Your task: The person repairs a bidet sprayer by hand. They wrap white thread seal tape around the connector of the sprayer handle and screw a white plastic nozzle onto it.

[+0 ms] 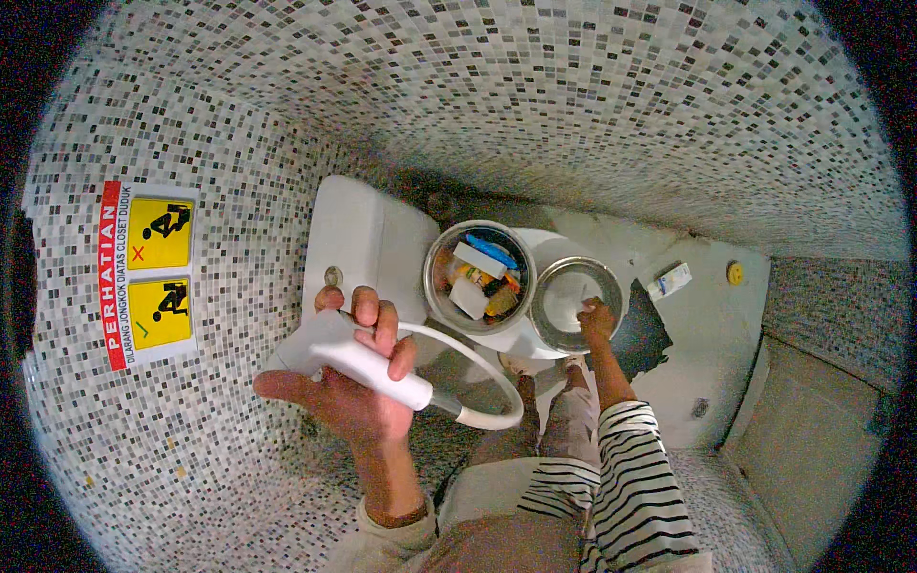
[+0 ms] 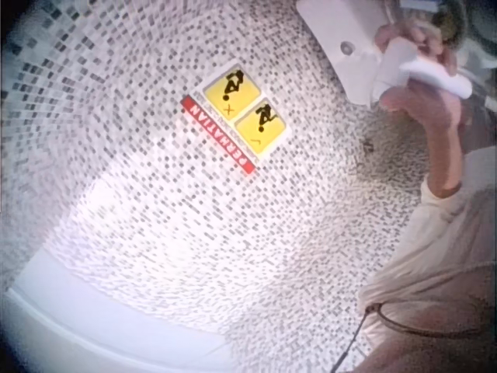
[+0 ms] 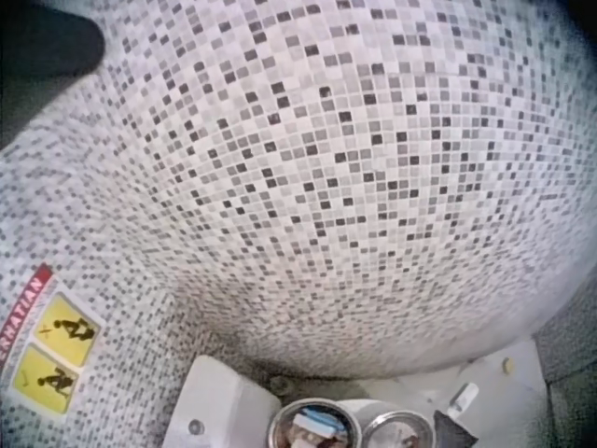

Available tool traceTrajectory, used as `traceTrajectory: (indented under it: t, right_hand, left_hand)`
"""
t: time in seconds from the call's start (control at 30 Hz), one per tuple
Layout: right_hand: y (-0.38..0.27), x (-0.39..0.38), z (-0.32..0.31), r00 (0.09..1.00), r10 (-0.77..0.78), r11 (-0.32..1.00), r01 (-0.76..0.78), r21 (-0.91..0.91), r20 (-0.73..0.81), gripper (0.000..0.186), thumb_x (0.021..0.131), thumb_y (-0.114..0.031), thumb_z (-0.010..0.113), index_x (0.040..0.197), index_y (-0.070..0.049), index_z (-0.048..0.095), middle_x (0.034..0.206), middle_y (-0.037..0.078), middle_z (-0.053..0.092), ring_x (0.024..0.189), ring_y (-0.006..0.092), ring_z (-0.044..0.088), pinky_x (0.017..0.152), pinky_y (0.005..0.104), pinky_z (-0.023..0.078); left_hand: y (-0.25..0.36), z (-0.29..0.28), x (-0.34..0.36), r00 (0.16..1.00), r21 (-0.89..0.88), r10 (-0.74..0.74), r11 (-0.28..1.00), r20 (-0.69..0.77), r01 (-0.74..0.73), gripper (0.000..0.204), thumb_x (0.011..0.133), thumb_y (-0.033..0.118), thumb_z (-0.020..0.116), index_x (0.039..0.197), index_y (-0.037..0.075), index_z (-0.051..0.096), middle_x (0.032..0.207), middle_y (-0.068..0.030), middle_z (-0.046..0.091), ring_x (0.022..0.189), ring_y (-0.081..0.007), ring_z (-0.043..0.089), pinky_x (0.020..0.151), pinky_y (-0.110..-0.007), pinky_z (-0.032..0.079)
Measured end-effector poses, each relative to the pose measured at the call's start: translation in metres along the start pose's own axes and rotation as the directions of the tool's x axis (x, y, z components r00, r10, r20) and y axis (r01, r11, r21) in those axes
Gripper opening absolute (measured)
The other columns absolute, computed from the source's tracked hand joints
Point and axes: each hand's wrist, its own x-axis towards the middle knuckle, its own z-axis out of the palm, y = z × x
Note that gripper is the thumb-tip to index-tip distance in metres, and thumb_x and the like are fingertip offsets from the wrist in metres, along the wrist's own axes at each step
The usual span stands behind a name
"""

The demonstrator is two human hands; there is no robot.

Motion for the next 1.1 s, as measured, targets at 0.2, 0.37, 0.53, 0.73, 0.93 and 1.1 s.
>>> traceTrajectory:
  t: [0.2,0.37,0.53,0.73,0.93,1.1]
  right_hand:
    - [0.038,0.006,0.024,0.974,-0.144,0.908,0.059,-0.415,-0.177,0.062,0.071,-0.017,0.069,0.126,-0.007,0.04,0.121,0.02,0.049,0.111,0.0354,0.049,0.092,0.0428,0.042]
    - [0.052,0.015,0.031,0.992,-0.106,0.746,0.125,-0.654,0.069,0.059,0.071,-0.015,0.066,0.126,-0.005,0.044,0.117,0.017,0.053,0.113,0.0327,0.047,0.096,0.0414,0.038]
    - [0.061,0.021,0.036,0.973,-0.231,0.714,0.158,-0.682,-0.017,0.063,0.07,-0.017,0.068,0.127,-0.007,0.045,0.107,0.015,0.059,0.099,0.0335,0.056,0.09,0.0411,0.042]
    - [0.03,0.03,0.016,0.973,-0.164,0.976,0.185,-0.118,0.165,0.057,0.071,-0.019,0.067,0.124,-0.011,0.047,0.101,0.009,0.061,0.084,0.0267,0.061,0.077,0.0372,0.045]
    - [-0.025,0.02,-0.023,0.979,-0.134,0.901,0.055,0.431,0.155,0.041,0.069,-0.011,0.072,0.108,-0.007,0.057,0.073,0.002,0.061,0.07,0.0133,0.057,0.067,0.0256,0.043]
    - [-0.059,0.019,-0.052,0.986,-0.167,0.954,0.165,0.252,-0.013,0.04,0.067,-0.013,0.073,0.101,-0.001,0.055,0.082,0.01,0.062,0.072,0.0169,0.059,0.07,0.0293,0.047]
  left_hand:
    - [-0.005,-0.017,0.009,0.997,-0.094,-0.02,0.995,0.08,0.027,0.093,0.057,0.077,0.059,0.114,0.006,0.045,0.103,-0.0124,0.046,0.087,-0.0227,0.05,0.055,-0.029,0.045]
    - [-0.006,-0.026,0.012,0.994,-0.114,-0.041,0.992,0.098,0.052,0.091,0.06,0.076,0.059,0.117,0.006,0.043,0.107,-0.0141,0.046,0.093,-0.0244,0.049,0.058,-0.03,0.046]
    - [-0.009,-0.028,0.008,0.992,-0.139,-0.054,0.988,0.116,0.07,0.092,0.061,0.075,0.058,0.121,0.007,0.041,0.11,-0.0156,0.045,0.095,-0.025,0.047,0.06,-0.031,0.046]
    - [-0.007,-0.02,-0.001,0.994,-0.131,-0.041,0.99,0.102,0.054,0.093,0.061,0.076,0.058,0.121,0.008,0.041,0.105,-0.0152,0.048,0.089,-0.0246,0.049,0.058,-0.029,0.046]
    - [-0.003,-0.013,-0.011,0.993,-0.083,0.003,0.997,0.118,0.007,0.094,0.055,0.078,0.059,0.116,0.009,0.044,0.094,-0.0109,0.048,0.074,-0.0181,0.048,0.054,-0.027,0.043]
    - [-0.001,0.011,-0.017,0.989,0.021,0.097,0.995,0.109,-0.099,0.099,0.043,0.081,0.062,0.11,0.01,0.042,0.09,-0.0075,0.044,0.072,-0.0154,0.045,0.055,-0.026,0.042]
